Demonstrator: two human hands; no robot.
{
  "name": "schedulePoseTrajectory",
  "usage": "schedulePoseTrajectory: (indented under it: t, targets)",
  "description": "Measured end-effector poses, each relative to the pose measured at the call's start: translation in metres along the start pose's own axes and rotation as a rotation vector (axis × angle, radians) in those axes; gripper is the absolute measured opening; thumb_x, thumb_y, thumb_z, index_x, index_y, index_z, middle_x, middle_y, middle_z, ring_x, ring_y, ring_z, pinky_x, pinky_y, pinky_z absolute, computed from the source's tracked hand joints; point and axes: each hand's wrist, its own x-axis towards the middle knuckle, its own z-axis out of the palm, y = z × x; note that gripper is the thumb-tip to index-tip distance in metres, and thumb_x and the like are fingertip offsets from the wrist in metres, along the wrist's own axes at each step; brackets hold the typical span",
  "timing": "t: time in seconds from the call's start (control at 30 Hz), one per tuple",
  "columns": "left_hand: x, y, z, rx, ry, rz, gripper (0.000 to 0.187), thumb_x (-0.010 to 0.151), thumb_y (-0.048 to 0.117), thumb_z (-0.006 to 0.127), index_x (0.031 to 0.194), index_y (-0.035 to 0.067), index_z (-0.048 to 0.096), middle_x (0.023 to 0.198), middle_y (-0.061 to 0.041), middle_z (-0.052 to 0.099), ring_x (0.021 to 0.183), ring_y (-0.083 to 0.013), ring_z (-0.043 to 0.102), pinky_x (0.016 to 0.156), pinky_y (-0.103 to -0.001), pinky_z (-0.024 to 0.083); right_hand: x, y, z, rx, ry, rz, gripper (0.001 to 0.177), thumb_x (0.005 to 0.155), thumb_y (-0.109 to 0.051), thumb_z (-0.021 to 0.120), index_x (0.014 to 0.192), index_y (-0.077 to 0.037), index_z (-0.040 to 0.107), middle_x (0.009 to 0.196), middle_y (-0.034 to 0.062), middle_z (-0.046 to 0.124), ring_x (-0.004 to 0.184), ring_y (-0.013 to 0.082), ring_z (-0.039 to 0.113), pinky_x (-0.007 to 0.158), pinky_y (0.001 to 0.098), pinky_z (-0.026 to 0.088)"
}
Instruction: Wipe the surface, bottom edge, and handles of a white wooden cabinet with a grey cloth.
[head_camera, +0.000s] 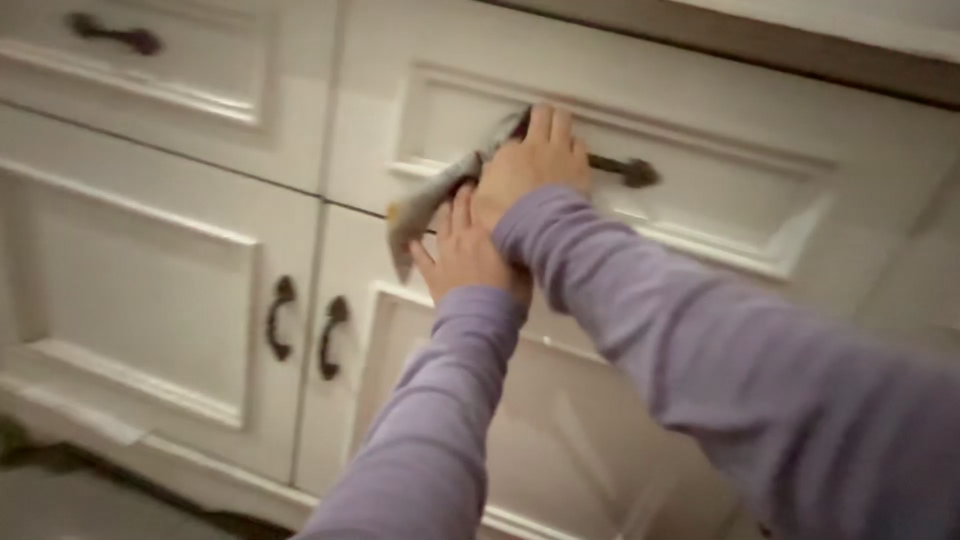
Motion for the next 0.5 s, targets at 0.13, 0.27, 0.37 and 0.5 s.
schedulePoseTrajectory:
  t: [0.13,0.27,0.37,0.5]
  targets:
    - [0.016,-0.046,-0.004,0.106,-0.128,-0.022,0.073,0.094,0.042,0.059,0.156,0.031,0.023,0.171,0.003,0.010,0.154,-0.0229,0.012,0.118,-0.066,0.011,-0.002,-0.027,0.044,0.080,0.028,-0.008,0.048,0.097,-0.039,0.059,0.121,0.002,0.071,0.155,0.0279,0.033,0.143,0.0473,0.028,0.121,0.0495,0.022]
    - [0.006,-0.062,-0.005,0.025,-0.115,0.015,0.093,0.090,0.035,0.063,0.162,0.027,0.006,0.171,0.003,0.007,0.156,-0.0226,0.010,0.118,-0.067,0.011,0.007,-0.024,0.092,0.235,0.199,-0.237,0.062,0.096,-0.030,0.059,0.145,0.008,0.049,0.160,0.0261,0.030,0.147,0.0430,0.023,0.121,0.0513,0.018]
    - [0.006,-0.067,-0.022,-0.008,-0.104,-0.042,0.100,0.086,0.027,0.067,0.163,0.024,0.005,0.170,0.004,0.008,0.156,-0.0218,0.012,0.119,-0.066,0.012,0.022,-0.040,0.103,0.263,0.174,-0.321,0.062,0.096,-0.029,0.058,0.146,0.006,0.046,0.160,0.0203,0.035,0.149,0.0380,0.026,0.122,0.0501,0.019]
    - [0.016,-0.083,-0.009,0.052,-0.122,-0.052,0.096,0.085,0.023,0.067,0.163,0.023,0.011,0.169,0.002,0.012,0.155,-0.0220,0.012,0.120,-0.065,0.010,0.013,-0.035,0.100,0.320,0.204,-0.329,0.055,0.096,-0.025,0.056,0.142,0.005,0.052,0.150,0.0244,0.050,0.142,0.0401,0.041,0.119,0.0469,0.027]
